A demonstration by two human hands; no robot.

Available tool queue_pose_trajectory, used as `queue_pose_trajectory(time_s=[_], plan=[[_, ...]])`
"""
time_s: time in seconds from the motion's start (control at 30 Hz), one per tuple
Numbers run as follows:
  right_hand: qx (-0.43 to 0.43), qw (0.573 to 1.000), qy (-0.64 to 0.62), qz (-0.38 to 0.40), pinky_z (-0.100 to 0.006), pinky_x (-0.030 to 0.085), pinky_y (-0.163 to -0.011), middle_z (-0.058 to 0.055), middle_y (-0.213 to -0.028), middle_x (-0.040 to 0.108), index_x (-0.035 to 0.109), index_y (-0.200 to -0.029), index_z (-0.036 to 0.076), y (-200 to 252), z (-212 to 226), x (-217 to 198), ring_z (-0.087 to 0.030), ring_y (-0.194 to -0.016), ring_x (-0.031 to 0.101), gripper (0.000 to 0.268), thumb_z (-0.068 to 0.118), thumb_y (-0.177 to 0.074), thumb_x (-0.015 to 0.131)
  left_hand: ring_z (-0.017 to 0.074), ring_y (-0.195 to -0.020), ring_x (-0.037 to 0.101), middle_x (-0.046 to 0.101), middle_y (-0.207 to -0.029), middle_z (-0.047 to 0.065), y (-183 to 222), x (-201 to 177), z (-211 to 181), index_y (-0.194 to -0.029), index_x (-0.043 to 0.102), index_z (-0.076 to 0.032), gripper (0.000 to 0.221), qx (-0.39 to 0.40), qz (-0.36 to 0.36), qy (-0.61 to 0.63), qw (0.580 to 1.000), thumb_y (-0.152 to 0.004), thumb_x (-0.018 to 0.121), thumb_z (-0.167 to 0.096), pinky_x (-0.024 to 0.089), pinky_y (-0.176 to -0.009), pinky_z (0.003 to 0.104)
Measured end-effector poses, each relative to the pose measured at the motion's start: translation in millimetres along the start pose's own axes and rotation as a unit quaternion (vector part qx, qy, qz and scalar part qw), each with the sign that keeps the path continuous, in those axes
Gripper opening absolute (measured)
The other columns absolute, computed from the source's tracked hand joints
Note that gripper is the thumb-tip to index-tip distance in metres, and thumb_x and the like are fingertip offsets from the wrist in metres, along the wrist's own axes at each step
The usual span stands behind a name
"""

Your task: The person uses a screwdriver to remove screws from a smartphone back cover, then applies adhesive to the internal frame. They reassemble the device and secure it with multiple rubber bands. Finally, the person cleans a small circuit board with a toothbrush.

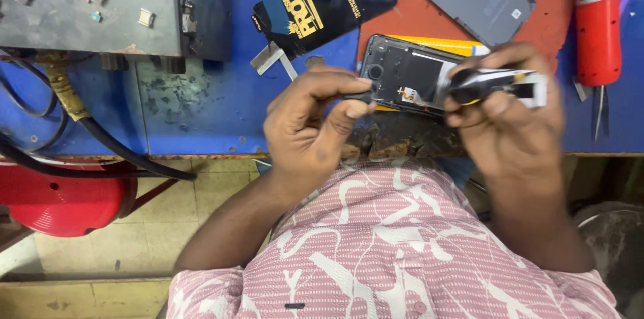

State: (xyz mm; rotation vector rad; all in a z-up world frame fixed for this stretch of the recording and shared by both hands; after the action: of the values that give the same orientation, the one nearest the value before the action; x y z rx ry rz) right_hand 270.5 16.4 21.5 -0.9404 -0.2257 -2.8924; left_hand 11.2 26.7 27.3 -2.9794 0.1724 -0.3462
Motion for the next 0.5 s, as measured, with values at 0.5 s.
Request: queue_pose_trajectory(time_s=[0.5], plan=[[0.066,0.990,-0.123,0.012,-0.032,0.062,-0.089,-0.019,-0.116,0.068,0.056,-0.124,0.002,8,-17,17,-0.023,-0.099,0.073,0.031,0.011,-0.102,0.075,0.0153,-0.114,0.071,0.067,-0.125,0.014,3,43,-18,-0.119,0.061,0.004,0.012,0.040,0.051,0.101,0.993,-0.116,0.063,-0.008,0.061,-0.103,0.028]])
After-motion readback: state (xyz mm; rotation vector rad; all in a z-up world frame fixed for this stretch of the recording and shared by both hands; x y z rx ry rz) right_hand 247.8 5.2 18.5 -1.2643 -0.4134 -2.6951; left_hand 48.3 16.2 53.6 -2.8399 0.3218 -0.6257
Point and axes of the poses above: each hand's wrist, its own y-axis away from the middle knuckle, its own x-axis out of the palm, z = x × y, the point moved 2 cm from there along -y, towards the middle knuckle
